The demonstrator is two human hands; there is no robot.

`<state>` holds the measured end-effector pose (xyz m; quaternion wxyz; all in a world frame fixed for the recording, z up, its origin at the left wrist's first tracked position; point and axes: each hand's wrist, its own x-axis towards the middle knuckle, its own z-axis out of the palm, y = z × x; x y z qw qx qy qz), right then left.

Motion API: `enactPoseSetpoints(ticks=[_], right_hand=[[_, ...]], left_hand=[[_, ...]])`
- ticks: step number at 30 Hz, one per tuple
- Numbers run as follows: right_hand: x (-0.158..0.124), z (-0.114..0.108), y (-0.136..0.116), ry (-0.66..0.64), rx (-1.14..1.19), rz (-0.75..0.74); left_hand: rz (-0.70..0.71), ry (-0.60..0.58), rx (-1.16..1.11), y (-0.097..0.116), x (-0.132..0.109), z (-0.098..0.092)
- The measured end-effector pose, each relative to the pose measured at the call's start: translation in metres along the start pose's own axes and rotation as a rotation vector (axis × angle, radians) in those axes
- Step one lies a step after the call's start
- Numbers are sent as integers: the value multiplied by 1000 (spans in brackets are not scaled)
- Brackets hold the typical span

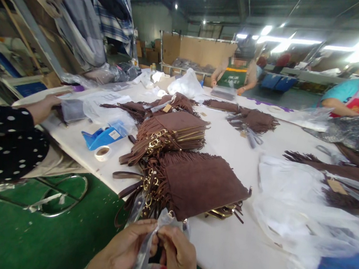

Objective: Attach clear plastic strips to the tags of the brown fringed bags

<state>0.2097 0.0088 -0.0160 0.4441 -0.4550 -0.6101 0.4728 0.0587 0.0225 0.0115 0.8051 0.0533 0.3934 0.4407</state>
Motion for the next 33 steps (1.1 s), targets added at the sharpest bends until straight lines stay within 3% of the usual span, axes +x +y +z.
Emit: enactPoseSetpoints(ticks=[4, 7, 10, 12, 16, 19, 23, 25, 28, 33], right_hand=[[-1, 3, 6, 103, -60, -101], [2, 2, 9, 78, -69, -106], [4, -1, 10, 18, -1, -52], [4, -2, 8, 12, 109, 65], [1, 0, 3, -9, 340, 314], [-1, 0, 1, -73, 454, 360], [-2, -1, -1, -169, 557, 374], [-3, -3, -3, -199, 523, 387], [-3, -5, -7, -191, 369, 366], [-2, -8, -11, -153, 5, 156]], left_hand=[[-108, -95, -134, -6, -1, 3], [-159, -85, -184, -9, 0, 0], [-206, -107, -210, -10, 0, -4], [-215, -138, -234, -9, 0, -4], [-187, -159, -176, -10, 1, 1], [-83, -129, -106, -12, 3, 2], [85, 23, -24, -12, 4, -2], [118, 71, 41, -10, 3, -3], [152, 24, 136, -7, 0, -1], [148, 28, 211, -3, -3, 2]])
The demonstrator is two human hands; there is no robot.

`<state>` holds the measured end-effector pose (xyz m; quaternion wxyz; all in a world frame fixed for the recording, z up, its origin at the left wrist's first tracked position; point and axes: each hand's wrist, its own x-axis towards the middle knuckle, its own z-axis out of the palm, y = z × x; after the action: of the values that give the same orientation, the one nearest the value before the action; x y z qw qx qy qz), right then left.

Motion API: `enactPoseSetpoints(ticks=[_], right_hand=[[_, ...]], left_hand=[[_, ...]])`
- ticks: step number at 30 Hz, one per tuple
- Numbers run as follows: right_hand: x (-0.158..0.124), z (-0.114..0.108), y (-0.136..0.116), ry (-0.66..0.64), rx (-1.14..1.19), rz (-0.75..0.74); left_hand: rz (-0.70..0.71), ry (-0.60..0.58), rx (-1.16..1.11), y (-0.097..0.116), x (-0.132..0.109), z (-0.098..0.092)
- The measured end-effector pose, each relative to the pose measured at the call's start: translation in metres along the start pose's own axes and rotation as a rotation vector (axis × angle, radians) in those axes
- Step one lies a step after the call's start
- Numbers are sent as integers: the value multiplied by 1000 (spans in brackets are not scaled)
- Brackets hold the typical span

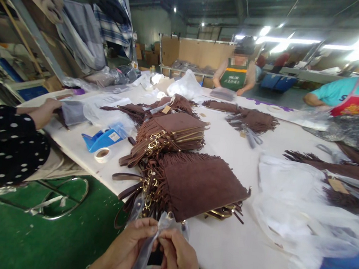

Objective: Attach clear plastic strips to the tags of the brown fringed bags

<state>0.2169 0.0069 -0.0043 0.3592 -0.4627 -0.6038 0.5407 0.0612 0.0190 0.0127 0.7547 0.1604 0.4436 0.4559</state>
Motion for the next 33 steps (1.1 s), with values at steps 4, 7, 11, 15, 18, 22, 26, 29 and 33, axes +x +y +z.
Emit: enactPoseSetpoints(ticks=[4, 7, 11, 15, 18, 22, 26, 29, 33], right_hand=[[3, -1, 2, -5, -155, -28], [4, -1, 4, 1, -249, -9], [4, -2, 0, -8, -240, 33], [3, -6, -8, -23, -109, 98], [5, -8, -15, -34, -91, 149], [7, -8, -20, -29, -128, 155], [10, -3, -18, -8, -65, 187], [13, 0, -12, 5, 44, 252], [16, 4, -4, -2, 220, 323]], left_hand=[[0, 3, 46, 0, 1, -3], [62, 26, 112, -3, 1, -5], [136, 76, 213, -6, -1, -3], [171, 48, 252, -7, 1, -4], [215, 1, 301, -8, 7, -9], [219, -36, 308, -7, 10, -11], [196, -13, 275, -3, 2, -4], [204, -22, 287, -1, -3, -1], [225, -77, 354, 0, -2, -2]])
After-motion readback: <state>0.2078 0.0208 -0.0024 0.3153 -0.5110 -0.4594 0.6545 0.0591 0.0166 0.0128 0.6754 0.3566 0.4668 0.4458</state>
